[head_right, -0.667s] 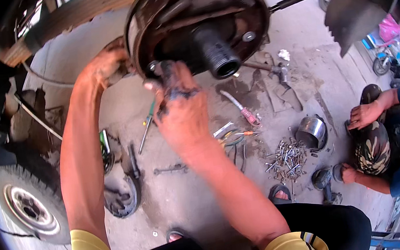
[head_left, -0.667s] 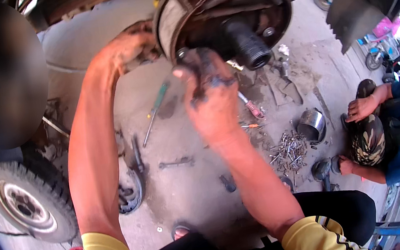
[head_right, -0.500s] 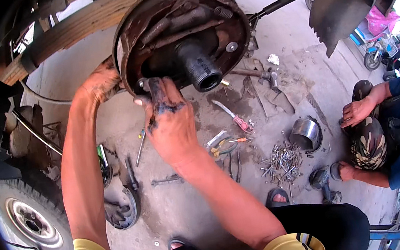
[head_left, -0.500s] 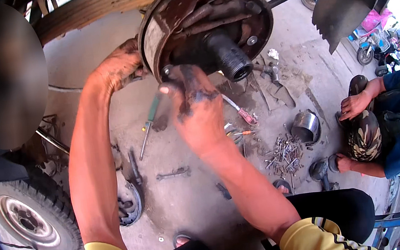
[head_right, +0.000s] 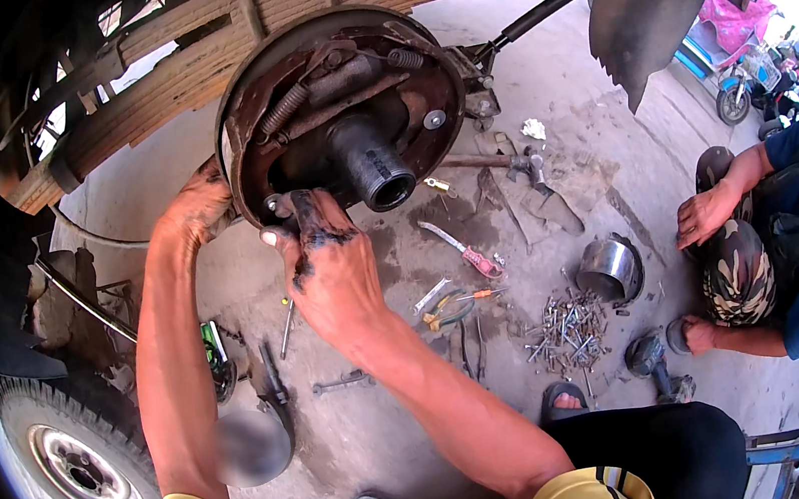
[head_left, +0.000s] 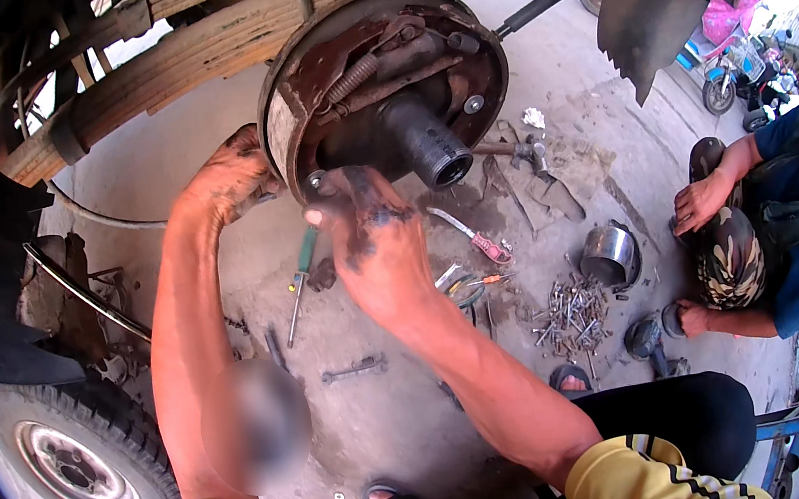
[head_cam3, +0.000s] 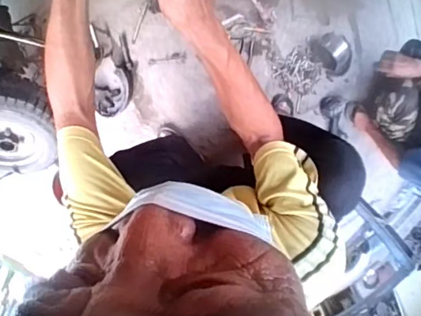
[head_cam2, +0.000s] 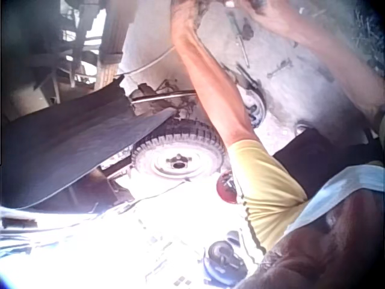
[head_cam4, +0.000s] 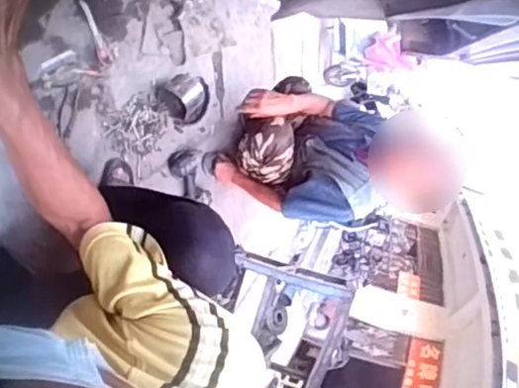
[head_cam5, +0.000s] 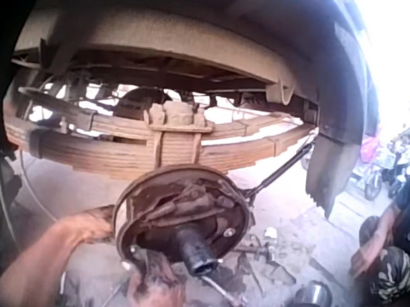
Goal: The person works on a vehicle's drum brake assembly by hand, removing components, handling a metal plate and spring, and picking up a tire to move it near the axle.
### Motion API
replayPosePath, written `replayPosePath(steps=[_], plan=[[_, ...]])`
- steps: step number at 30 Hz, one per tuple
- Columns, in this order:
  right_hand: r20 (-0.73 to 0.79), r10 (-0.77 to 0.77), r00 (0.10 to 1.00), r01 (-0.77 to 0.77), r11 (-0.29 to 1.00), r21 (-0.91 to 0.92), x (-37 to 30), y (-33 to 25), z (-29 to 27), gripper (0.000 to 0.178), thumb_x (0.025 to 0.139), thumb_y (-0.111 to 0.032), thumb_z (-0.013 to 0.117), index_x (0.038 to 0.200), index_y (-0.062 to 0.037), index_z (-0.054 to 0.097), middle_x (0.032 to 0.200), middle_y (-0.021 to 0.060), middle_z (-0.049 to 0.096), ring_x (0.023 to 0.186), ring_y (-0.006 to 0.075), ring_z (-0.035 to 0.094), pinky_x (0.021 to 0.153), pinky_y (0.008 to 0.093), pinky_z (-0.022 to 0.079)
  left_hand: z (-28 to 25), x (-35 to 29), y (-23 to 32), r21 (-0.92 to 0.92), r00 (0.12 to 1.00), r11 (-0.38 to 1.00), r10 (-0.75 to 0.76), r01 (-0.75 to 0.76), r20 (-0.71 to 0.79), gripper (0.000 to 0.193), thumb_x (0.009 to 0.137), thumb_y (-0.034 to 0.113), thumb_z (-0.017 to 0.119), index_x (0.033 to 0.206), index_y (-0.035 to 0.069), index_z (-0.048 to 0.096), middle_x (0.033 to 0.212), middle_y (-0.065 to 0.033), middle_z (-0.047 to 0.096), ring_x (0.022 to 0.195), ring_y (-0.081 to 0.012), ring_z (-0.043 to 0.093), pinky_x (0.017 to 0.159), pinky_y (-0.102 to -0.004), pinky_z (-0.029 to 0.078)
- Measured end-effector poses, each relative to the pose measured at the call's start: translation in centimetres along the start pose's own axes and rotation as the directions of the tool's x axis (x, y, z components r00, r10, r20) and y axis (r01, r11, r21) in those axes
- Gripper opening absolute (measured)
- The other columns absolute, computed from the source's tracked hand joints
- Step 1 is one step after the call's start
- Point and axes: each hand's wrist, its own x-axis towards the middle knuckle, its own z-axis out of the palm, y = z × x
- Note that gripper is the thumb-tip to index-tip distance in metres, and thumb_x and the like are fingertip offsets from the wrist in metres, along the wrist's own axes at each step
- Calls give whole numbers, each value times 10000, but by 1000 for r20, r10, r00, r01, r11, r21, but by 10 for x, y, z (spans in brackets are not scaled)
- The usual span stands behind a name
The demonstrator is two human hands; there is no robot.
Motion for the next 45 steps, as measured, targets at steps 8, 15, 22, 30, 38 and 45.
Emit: replayPosePath(steps=[8,15,22,30,38,45], plan=[[-47,117,992,-111,987,116,1,1,2,146,886,-22,646,1029,7,634,960,201,654,853,432,648,728,474,509,7,-6,8,351,974,911,227,-217,14,401,826,211,719,1166,13,646,990,-99,686,865,-188,634,769,-286,530],[-89,92,992,-83,992,96,1,2,6,118,881,-24,654,989,13,622,933,200,653,801,426,644,698,473,504,6,-23,19,-87,998,996,-18,12,-64,310,837,129,676,1127,20,646,919,-56,677,802,-173,625,757,-299,523],[-115,-72,991,66,996,-63,5,-2,7,181,896,-71,660,1050,-1,596,942,217,611,782,438,633,666,503,502,-20,4,-24,550,933,765,353,-334,76,514,822,167,725,1299,14,608,1145,-134,687,1049,-244,631,943,-320,515],[-38,-86,996,82,992,-97,4,1,0,211,878,-53,657,1067,11,589,1030,229,592,802,444,641,673,501,531,-2,-14,-6,-412,997,911,42,-11,66,470,861,165,702,1279,-25,600,1131,-142,694,1033,-210,643,939,-304,516],[-64,-124,990,117,988,-102,4,-2,0,242,868,-33,661,1087,23,575,1011,225,580,800,434,628,674,491,523,-9,-8,0,594,966,772,256,-226,34,498,865,209,701,1290,-24,587,1193,-142,672,1100,-220,614,981,-316,481],[-49,-71,996,66,993,-100,5,0,-2,199,863,-68,652,1051,-8,623,1011,191,603,867,404,623,725,481,522,-4,-2,-14,340,954,900,298,-272,-27,393,879,155,680,1241,13,619,1165,-104,678,1047,-196,611,944,-304,479]])
